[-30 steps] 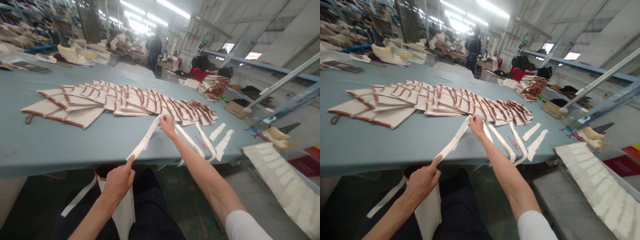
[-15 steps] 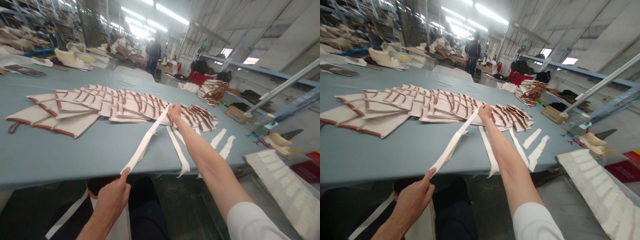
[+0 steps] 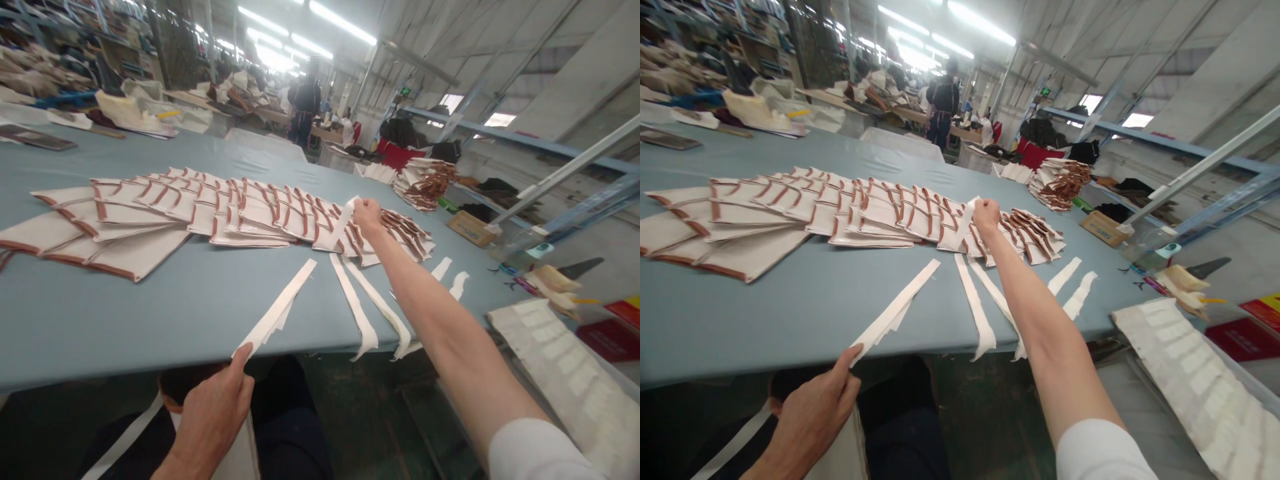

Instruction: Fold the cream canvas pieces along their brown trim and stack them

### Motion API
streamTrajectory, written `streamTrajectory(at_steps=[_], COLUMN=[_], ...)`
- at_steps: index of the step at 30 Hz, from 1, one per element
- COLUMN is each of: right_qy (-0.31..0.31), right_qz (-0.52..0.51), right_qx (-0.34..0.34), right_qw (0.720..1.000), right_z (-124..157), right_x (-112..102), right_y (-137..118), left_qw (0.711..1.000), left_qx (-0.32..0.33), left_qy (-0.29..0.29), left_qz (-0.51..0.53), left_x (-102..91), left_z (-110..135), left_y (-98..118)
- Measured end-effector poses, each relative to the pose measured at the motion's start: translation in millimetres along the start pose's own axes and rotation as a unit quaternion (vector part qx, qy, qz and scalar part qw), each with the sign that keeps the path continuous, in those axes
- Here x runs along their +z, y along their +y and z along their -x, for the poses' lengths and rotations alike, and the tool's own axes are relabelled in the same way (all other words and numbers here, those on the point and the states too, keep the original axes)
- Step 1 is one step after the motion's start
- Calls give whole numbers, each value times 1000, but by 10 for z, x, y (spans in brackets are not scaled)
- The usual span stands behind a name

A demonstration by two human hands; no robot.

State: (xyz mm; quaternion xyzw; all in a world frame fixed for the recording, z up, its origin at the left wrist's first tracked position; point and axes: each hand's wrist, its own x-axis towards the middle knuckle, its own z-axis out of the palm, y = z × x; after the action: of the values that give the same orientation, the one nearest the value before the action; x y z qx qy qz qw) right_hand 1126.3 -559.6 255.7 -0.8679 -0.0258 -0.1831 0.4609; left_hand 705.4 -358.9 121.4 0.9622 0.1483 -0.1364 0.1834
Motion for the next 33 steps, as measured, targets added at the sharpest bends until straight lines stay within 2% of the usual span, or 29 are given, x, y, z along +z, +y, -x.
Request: streamTrajectory(at_steps=[2, 5, 11, 15, 20, 24, 28, 31, 33], right_qy=[-54, -142, -298, -382, -445, -433, -384, -354, -339], right_qz=[-51, -128, -262, -321, -364, -411, -427, -424, -418], right_qx=[35, 66, 56, 41, 37, 93, 151, 183, 207], right_qw=[997, 979, 916, 866, 817, 797, 805, 813, 817], right_z=[162, 550, 1587, 2253, 2937, 3346, 3670, 3884, 4017], right_x=[-23, -59, -228, -324, -352, -405, -537, -631, -661], right_y=[-157, -441, -1082, -1450, -1725, -1711, -1468, -1195, -1011], left_qw=[1000, 996, 970, 931, 850, 786, 727, 701, 701], left_qx=[7, 23, 45, 85, 133, 106, 70, 49, 35], left_qy=[18, 43, 100, 119, 115, 122, 140, 154, 166], left_qz=[23, 75, 216, 334, 496, 597, 669, 695, 693], left_x=[5, -6, -12, 18, 144, 190, 89, 20, 5], left_z=[-20, -47, 61, 324, 624, 695, 716, 802, 898], left_y=[-43, -115, -286, -281, 5, 144, 38, -116, -217])
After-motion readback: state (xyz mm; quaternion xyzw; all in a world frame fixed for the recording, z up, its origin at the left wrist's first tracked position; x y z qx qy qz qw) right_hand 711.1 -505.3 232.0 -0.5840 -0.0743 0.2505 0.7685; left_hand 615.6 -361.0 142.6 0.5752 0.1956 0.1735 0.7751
